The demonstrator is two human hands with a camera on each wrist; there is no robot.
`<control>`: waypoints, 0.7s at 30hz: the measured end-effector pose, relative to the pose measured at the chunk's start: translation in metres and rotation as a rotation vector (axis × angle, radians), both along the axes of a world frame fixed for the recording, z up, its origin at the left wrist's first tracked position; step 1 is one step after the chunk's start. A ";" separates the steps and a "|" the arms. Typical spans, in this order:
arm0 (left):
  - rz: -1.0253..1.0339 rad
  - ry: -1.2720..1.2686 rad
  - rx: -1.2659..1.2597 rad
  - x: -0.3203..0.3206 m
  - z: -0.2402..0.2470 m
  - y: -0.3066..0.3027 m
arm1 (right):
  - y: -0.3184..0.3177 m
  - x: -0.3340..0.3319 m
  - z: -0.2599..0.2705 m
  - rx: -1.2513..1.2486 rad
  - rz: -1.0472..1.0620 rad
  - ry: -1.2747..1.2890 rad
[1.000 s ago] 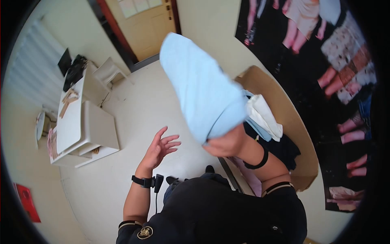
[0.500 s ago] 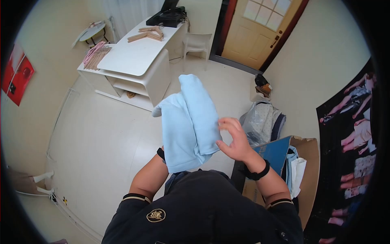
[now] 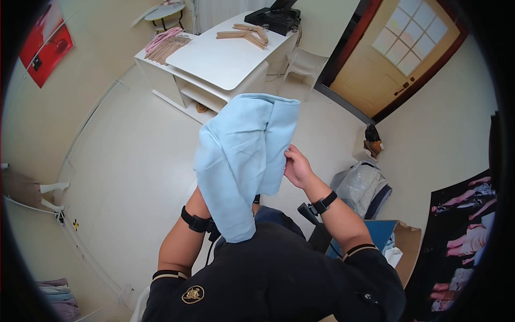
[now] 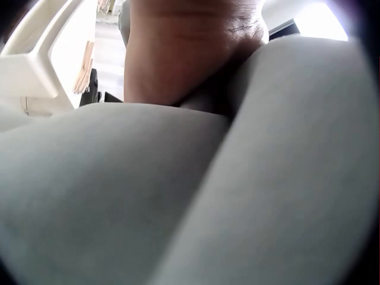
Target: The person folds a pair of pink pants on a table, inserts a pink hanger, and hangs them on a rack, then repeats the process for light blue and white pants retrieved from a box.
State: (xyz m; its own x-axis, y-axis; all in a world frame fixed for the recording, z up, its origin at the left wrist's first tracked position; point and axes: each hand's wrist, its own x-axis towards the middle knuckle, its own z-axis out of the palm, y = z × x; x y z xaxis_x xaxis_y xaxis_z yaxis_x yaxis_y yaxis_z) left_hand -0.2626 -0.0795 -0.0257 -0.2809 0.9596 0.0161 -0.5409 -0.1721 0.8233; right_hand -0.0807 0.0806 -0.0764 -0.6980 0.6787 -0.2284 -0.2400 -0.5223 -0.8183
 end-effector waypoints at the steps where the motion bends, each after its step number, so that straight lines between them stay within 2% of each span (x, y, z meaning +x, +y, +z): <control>1: 0.011 -0.005 -0.008 -0.006 0.001 0.000 | 0.013 -0.005 -0.019 -0.125 0.107 -0.061; 2: 0.025 -0.006 -0.012 -0.012 0.002 0.002 | 0.024 -0.014 -0.032 -0.244 0.217 -0.120; 3: 0.041 -0.005 -0.012 -0.022 0.004 0.006 | 0.024 -0.036 -0.038 -0.251 0.205 0.038; 4: 0.058 -0.005 -0.014 -0.031 0.006 0.011 | 0.028 -0.051 -0.040 -0.257 0.227 0.044; 6: 0.090 -0.001 -0.028 -0.046 0.009 0.019 | 0.035 -0.075 -0.046 -0.430 0.263 0.165; 8: 0.115 0.006 -0.049 -0.064 0.012 0.031 | 0.045 -0.097 -0.055 -0.422 0.289 0.146; 11: 0.134 0.015 -0.089 -0.092 0.020 0.057 | 0.072 -0.121 -0.083 -0.572 0.359 0.085; 13: 0.125 0.022 -0.119 -0.111 0.026 0.080 | 0.091 -0.137 -0.097 -0.596 0.304 -0.119; 14: 0.116 0.023 -0.131 -0.118 0.029 0.092 | 0.098 -0.146 -0.109 -0.611 0.303 -0.108; 16: 0.102 0.032 -0.144 -0.132 0.033 0.117 | 0.113 -0.163 -0.114 -0.457 0.378 -0.140; 18: 0.146 0.053 -0.205 -0.143 0.039 0.133 | 0.128 -0.179 -0.117 -0.480 0.432 -0.055; 20: 0.209 0.155 -0.217 -0.154 0.050 0.144 | 0.142 -0.202 -0.132 -0.173 0.279 -0.244; 21: 0.273 0.251 -0.223 -0.160 0.053 0.147 | 0.154 -0.212 -0.130 -0.204 0.307 -0.242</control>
